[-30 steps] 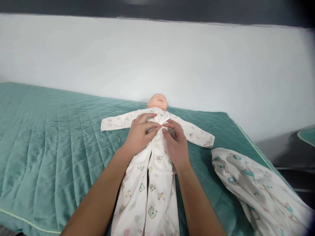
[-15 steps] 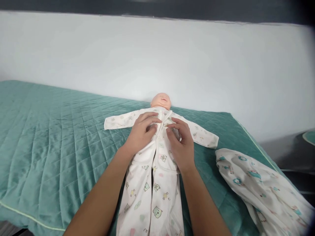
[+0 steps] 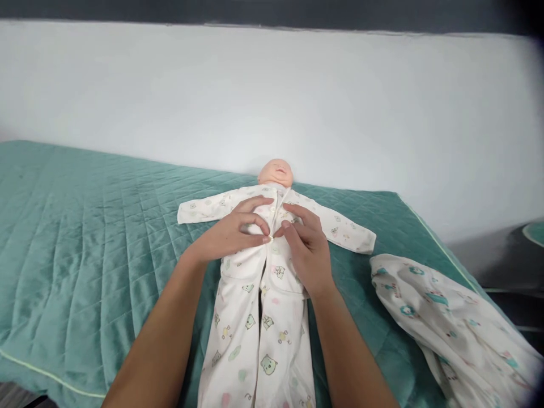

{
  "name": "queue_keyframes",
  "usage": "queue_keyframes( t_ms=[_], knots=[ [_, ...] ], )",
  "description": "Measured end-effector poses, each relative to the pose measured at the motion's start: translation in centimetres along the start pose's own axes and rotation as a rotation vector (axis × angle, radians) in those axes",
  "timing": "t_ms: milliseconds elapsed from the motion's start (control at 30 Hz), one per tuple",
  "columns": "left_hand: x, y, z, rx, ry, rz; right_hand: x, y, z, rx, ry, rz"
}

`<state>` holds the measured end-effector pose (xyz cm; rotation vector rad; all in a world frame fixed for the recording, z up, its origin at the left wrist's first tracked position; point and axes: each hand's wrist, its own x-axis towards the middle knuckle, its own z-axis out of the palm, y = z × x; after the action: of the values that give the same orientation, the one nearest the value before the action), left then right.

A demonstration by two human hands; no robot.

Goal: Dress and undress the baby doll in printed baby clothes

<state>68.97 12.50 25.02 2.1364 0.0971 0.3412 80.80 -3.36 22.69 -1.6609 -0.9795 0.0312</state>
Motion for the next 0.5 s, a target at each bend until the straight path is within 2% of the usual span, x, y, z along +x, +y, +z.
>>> queue_keyframes(
  t_ms=[267,400,500],
  knots=[
    [0.14,0.06,0.51,0.024,0.028,-0.012,-0.03,0.10,0.16,-0.009,0.001,0.011],
    [0.04,-0.09,0.17,-0.019,-0.004,-0.015,-0.06,0.19,0.26,0.005,0.005,0.015],
    [-0.02,-0.17,-0.12,-0.013,-0.035,-0.016,-0.08,-0.44,-0.36,0.090,0.073,0.004]
  ],
)
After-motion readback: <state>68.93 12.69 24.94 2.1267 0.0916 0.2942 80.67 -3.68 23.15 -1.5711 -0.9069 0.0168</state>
